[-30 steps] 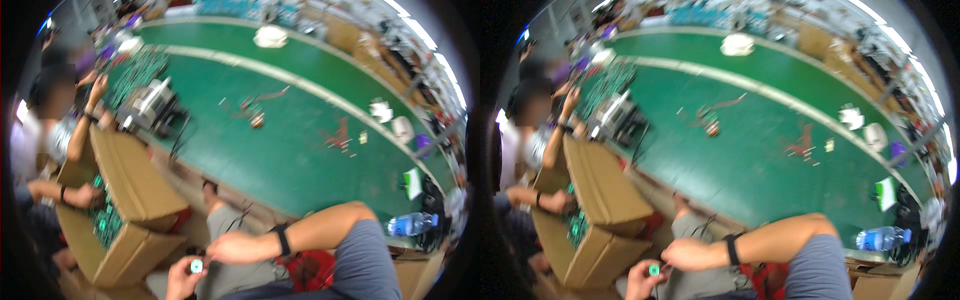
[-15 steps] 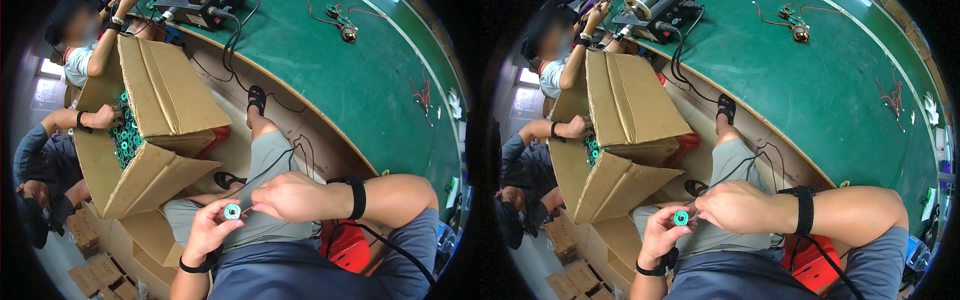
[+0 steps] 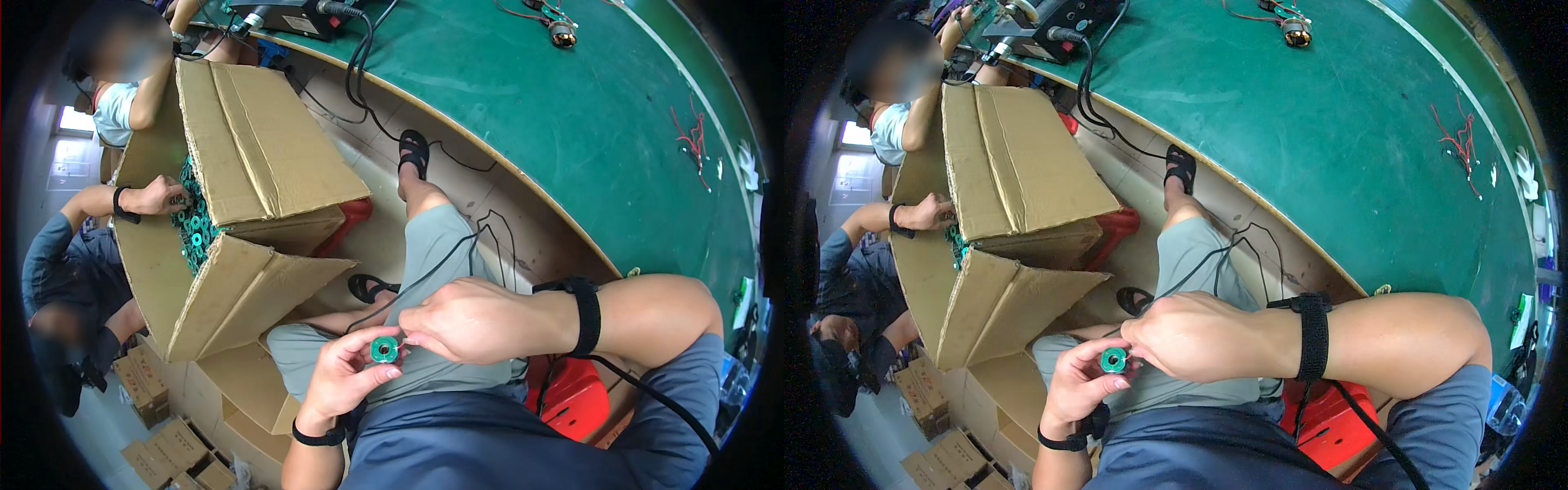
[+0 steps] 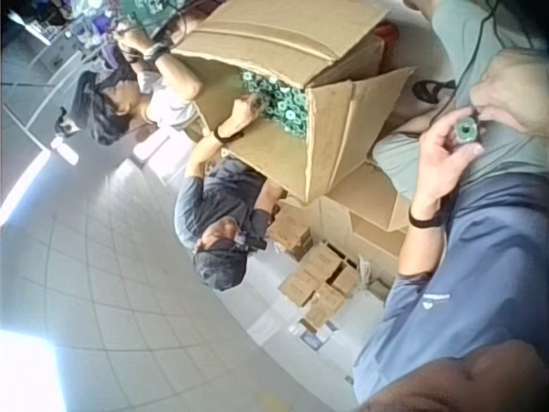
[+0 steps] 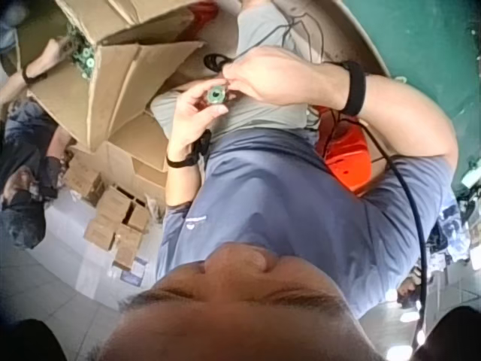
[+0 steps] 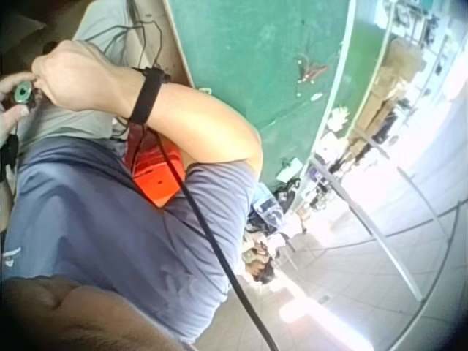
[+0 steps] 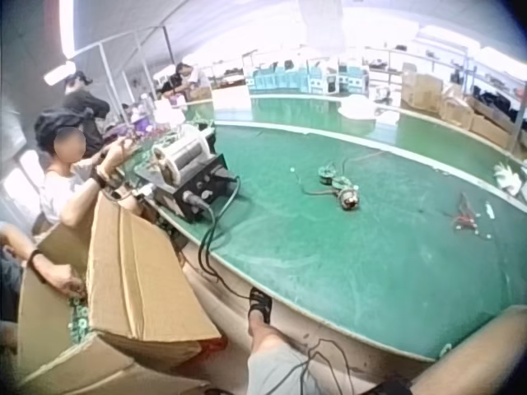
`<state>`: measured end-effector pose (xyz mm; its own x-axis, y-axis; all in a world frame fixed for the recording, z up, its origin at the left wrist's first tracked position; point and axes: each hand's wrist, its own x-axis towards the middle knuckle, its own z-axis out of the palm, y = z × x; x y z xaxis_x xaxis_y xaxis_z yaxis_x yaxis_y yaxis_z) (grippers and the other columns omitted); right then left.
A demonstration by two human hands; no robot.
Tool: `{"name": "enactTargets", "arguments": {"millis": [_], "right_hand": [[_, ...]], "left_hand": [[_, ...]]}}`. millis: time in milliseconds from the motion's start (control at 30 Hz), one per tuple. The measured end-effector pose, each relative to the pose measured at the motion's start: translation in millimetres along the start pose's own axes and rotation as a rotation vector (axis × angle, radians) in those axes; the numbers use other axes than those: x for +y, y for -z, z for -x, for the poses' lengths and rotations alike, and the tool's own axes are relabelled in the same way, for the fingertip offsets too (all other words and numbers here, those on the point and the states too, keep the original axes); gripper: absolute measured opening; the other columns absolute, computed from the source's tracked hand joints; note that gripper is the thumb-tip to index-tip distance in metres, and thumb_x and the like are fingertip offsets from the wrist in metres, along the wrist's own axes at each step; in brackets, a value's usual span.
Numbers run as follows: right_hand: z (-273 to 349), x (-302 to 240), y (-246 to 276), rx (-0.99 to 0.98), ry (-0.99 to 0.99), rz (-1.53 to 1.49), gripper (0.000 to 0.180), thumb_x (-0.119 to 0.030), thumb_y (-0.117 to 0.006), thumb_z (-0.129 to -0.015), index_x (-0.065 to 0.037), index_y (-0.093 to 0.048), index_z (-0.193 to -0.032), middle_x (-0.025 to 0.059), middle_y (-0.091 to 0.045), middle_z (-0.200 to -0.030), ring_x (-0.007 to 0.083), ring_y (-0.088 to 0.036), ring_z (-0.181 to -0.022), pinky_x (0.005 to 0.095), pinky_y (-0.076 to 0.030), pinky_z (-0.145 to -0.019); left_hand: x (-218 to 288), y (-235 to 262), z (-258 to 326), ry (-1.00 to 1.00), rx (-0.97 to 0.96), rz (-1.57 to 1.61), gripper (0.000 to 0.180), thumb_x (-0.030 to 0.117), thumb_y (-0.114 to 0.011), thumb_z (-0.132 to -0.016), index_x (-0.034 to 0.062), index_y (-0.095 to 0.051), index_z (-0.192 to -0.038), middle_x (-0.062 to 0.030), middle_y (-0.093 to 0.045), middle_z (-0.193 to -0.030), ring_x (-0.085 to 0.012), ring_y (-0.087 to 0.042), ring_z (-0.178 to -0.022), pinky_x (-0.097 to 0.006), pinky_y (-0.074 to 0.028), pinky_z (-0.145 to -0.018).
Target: The person assembles small green electronic components by threading copper wires onto electronic boards and soldering them with a soldering iron.
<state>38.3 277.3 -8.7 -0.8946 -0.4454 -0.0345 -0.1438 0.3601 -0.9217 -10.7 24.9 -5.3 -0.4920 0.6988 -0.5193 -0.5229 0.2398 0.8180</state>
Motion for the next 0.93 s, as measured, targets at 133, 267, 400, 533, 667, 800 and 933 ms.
{"name": "enactTargets", "arguments": {"millis": [133,267,400,533,667,800,933], "right_hand": [[0,-4,2,-0.02,-0.005,0.034,0.019,-0.016,-0.057,-0.095,-0.001,-0.062,-0.085,0.0219,-0.064,-0.07,0.0436,-0.064,-0.068,0.0512,-0.05,-0.06],[-2,-2,2,-0.012,0.012,0.014,0.02,-0.017,-0.059,-0.095,0.0,-0.062,-0.084,0.0223,-0.064,-0.071,0.0434,-0.065,-0.068,0.0505,-0.051,-0.06],[-2,-3,1,0.009,0.093,0.069,0.016,-0.016,-0.062,-0.094,-0.003,-0.056,-0.087,0.0182,-0.062,-0.067,0.0402,-0.063,-0.065,0.0482,-0.049,-0.058],[-3,-3,1,-0.015,0.016,0.034,0.019,-0.016,-0.06,-0.092,0.0,-0.061,-0.082,0.0229,-0.064,-0.071,0.043,-0.065,-0.067,0.0498,-0.051,-0.059],[-3,-5,1,0.005,0.06,0.029,0.017,-0.013,-0.059,-0.091,0.001,-0.06,-0.082,0.0235,-0.063,-0.07,0.0431,-0.065,-0.068,0.0495,-0.051,-0.059],[-4,-5,-4,0.003,0.065,0.073,0.015,-0.012,-0.059,-0.089,0.001,-0.06,-0.081,0.0234,-0.063,-0.069,0.0429,-0.065,-0.068,0.0494,-0.051,-0.059],[-7,-2,4,-0.028,0.046,0.13,0.013,-0.012,-0.061,-0.088,0.001,-0.062,-0.085,0.024,-0.065,-0.071,0.0424,-0.068,-0.071,0.0472,-0.054,-0.062]], "left_hand": [[-5,8,5,-0.018,0.037,-0.067,0.05,-0.004,-0.078,-0.083,-0.0027,-0.06,-0.129,-0.0087,-0.071,-0.11,-0.0131,-0.067,-0.1,-0.028,-0.056,-0.088],[0,4,7,-0.035,0.002,0.021,0.05,-0.003,-0.078,-0.083,-0.0028,-0.06,-0.13,-0.0086,-0.071,-0.111,-0.013,-0.067,-0.1,-0.027,-0.056,-0.087],[2,4,10,-0.007,0.034,-0.005,0.049,-0.002,-0.078,-0.084,-0.0029,-0.061,-0.13,-0.0083,-0.07,-0.111,-0.0122,-0.067,-0.099,-0.026,-0.055,-0.087],[-1,8,10,-0.051,0.073,-0.106,0.045,-0.002,-0.078,-0.084,-0.0028,-0.064,-0.127,-0.0063,-0.069,-0.108,-0.0114,-0.066,-0.094,-0.024,-0.054,-0.082],[-4,5,9,-0.078,0.121,-0.183,0.041,-0.001,-0.078,-0.084,-0.0027,-0.066,-0.123,-0.006,-0.068,-0.106,-0.0114,-0.066,-0.09,-0.024,-0.053,-0.078],[-5,2,8,-0.172,0.195,-0.304,0.041,0.005,-0.08,-0.083,-0.0022,-0.067,-0.121,-0.0078,-0.068,-0.106,-0.0118,-0.066,-0.089,-0.025,-0.054,-0.077],[-7,2,8,-0.206,0.217,-0.359,0.042,0.007,-0.081,-0.082,-0.0013,-0.067,-0.121,-0.0089,-0.068,-0.107,-0.0137,-0.068,-0.092,-0.026,-0.055,-0.08]]}}
